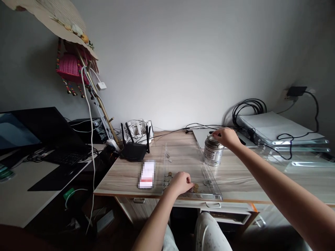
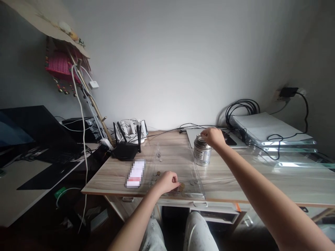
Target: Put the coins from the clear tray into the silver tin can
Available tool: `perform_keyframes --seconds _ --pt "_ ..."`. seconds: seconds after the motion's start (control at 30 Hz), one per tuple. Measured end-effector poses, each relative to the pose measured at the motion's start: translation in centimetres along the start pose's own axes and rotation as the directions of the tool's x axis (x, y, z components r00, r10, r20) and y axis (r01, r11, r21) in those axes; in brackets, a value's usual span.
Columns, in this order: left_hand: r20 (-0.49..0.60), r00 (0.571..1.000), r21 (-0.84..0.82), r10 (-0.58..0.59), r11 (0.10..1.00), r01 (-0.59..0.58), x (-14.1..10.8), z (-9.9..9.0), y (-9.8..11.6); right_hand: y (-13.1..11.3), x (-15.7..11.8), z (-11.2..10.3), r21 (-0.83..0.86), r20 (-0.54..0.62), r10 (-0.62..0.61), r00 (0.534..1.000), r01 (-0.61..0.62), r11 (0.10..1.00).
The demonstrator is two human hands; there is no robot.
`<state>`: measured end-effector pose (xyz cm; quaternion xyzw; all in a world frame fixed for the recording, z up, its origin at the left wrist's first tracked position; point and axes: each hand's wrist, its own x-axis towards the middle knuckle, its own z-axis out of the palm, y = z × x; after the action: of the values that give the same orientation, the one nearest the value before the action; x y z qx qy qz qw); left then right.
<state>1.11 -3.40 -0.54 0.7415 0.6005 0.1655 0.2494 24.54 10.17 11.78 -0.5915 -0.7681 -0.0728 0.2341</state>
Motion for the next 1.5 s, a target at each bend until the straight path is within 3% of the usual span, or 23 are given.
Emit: perform_keyframes --seconds 0.07,0.1,0.17,0.23,0.33,0.6,0.7,0.77,0.87,0.93,1.03,1.17,1.27,1.37,1.43,1.5 --pt "0.016 1.000 0.016 0.001 1.000 -0.001 0.0 0.0 0.0 -2.1 -2.4 0.1 0.026 -0.012 -0.181 0.983 0.181 0.983" --pt "0.027 1.000 0.020 0.015 1.000 -0.016 0.0 -0.1 0.1 -3.2 -3.9 0.5 0.039 0.057 -0.274 0.960 0.272 0.962" --pt "0.051 0.996 0.013 0.072 0.997 -0.073 0.1 -0.1 0.1 -5.2 -7.2 2.0 0.013 0.278 -0.419 0.865 0.433 0.902" --pt "0.072 0.988 0.003 0.137 0.990 -0.138 0.2 -0.2 0.0 -6.4 -10.0 3.8 -0.046 0.381 -0.467 0.798 0.520 0.853" --pt "0.108 0.979 0.009 0.173 0.985 -0.175 0.4 -0.1 -0.1 -6.7 -12.0 5.6 -0.118 0.437 -0.449 0.780 0.544 0.831" --pt "0.123 0.974 -0.005 0.191 0.981 -0.192 1.0 0.4 -0.7 -5.4 -11.8 6.6 0.017 0.381 -0.428 0.820 0.456 0.890" --pt "0.114 0.970 -0.012 0.214 0.977 -0.214 1.2 0.7 -1.1 -5.5 -11.2 5.5 0.126 0.374 -0.439 0.817 0.424 0.897" --pt "0.127 0.964 -0.026 0.233 0.973 -0.231 1.4 1.0 -1.3 -5.1 -9.6 3.7 0.146 0.339 -0.424 0.840 0.399 0.905" --pt "0.154 0.955 -0.047 0.255 0.967 -0.250 1.7 1.3 -1.5 -3.2 -5.6 0.6 0.103 0.118 -0.265 0.957 0.253 0.962" --pt "0.156 0.955 -0.048 0.251 0.968 -0.247 1.7 1.4 -1.4 -1.2 -2.8 -0.6 0.086 0.020 -0.096 0.995 0.094 0.992" --pt "0.166 0.961 -0.046 0.221 0.975 -0.217 1.7 1.2 -1.2 1.3 0.0 -0.1 0.083 0.084 0.046 0.995 -0.053 0.995" --pt "0.186 0.964 -0.032 0.192 0.981 -0.189 1.5 0.8 -1.0 2.6 1.4 1.6 0.089 0.162 0.100 0.982 -0.115 0.989" --pt "0.169 0.970 -0.030 0.176 0.984 -0.173 1.4 0.7 -0.9 2.2 1.5 1.3 0.042 0.164 0.118 0.979 -0.126 0.991" --pt "0.131 0.978 -0.036 0.162 0.987 -0.158 1.3 0.7 -0.8 0.5 -0.4 0.5 0.066 -0.026 0.065 0.998 -0.063 0.996" --pt "0.012 0.986 -0.051 0.169 0.984 -0.168 1.2 0.7 -0.6 -1.5 -3.0 0.8 0.152 -0.125 -0.042 0.991 0.061 0.987" --pt "-0.224 0.959 -0.083 0.174 0.977 -0.196 1.1 0.6 -0.5 -3.8 -6.4 1.8 0.282 -0.045 -0.183 0.982 0.188 0.941"
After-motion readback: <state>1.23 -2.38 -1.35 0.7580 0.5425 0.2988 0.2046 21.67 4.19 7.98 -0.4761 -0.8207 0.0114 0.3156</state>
